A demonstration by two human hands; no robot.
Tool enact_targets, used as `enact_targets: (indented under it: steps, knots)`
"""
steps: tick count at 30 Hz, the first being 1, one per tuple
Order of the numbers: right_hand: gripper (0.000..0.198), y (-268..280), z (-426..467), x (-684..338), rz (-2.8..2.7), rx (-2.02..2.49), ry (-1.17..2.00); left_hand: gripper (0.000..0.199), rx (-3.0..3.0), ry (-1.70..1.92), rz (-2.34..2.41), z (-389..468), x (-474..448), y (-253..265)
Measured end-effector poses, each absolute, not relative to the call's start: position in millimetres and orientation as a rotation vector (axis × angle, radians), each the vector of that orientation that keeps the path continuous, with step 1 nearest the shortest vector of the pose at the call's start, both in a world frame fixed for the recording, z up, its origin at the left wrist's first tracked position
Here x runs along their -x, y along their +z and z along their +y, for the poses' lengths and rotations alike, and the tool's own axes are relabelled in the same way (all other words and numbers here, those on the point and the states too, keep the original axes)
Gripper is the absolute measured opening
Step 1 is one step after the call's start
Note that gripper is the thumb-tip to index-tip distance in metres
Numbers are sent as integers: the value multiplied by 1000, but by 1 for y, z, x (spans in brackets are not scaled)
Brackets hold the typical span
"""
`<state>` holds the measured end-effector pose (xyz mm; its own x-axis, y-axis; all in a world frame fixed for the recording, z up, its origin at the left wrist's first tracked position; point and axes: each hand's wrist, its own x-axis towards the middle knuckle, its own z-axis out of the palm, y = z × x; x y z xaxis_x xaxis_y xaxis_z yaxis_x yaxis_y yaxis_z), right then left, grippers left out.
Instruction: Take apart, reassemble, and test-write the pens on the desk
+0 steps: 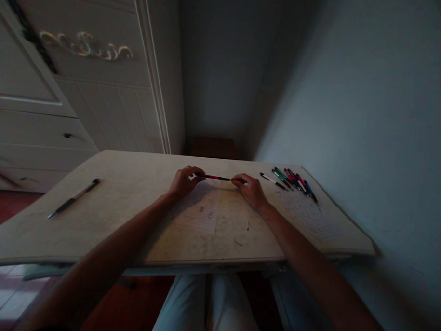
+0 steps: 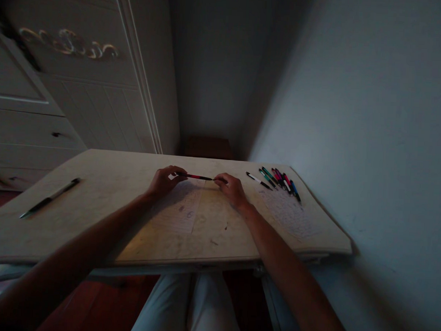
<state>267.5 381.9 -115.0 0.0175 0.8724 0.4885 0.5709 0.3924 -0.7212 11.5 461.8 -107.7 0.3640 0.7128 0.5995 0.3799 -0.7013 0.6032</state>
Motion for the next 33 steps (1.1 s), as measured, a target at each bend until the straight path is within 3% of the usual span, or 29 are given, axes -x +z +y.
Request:
enact_targets:
  steps: [18, 27, 33]
  knots:
    - [18, -111, 378, -264, -1638, 1323, 447, 11, -2277, 1205, 789, 460, -12, -109]
    - [41, -115, 378, -260, -1670, 1364, 531, 6, -2326, 1252, 701, 459, -15, -114]
    - [46, -113, 380, -258, -1589, 1290, 517, 42, -2354, 1272, 637, 447, -19, -104]
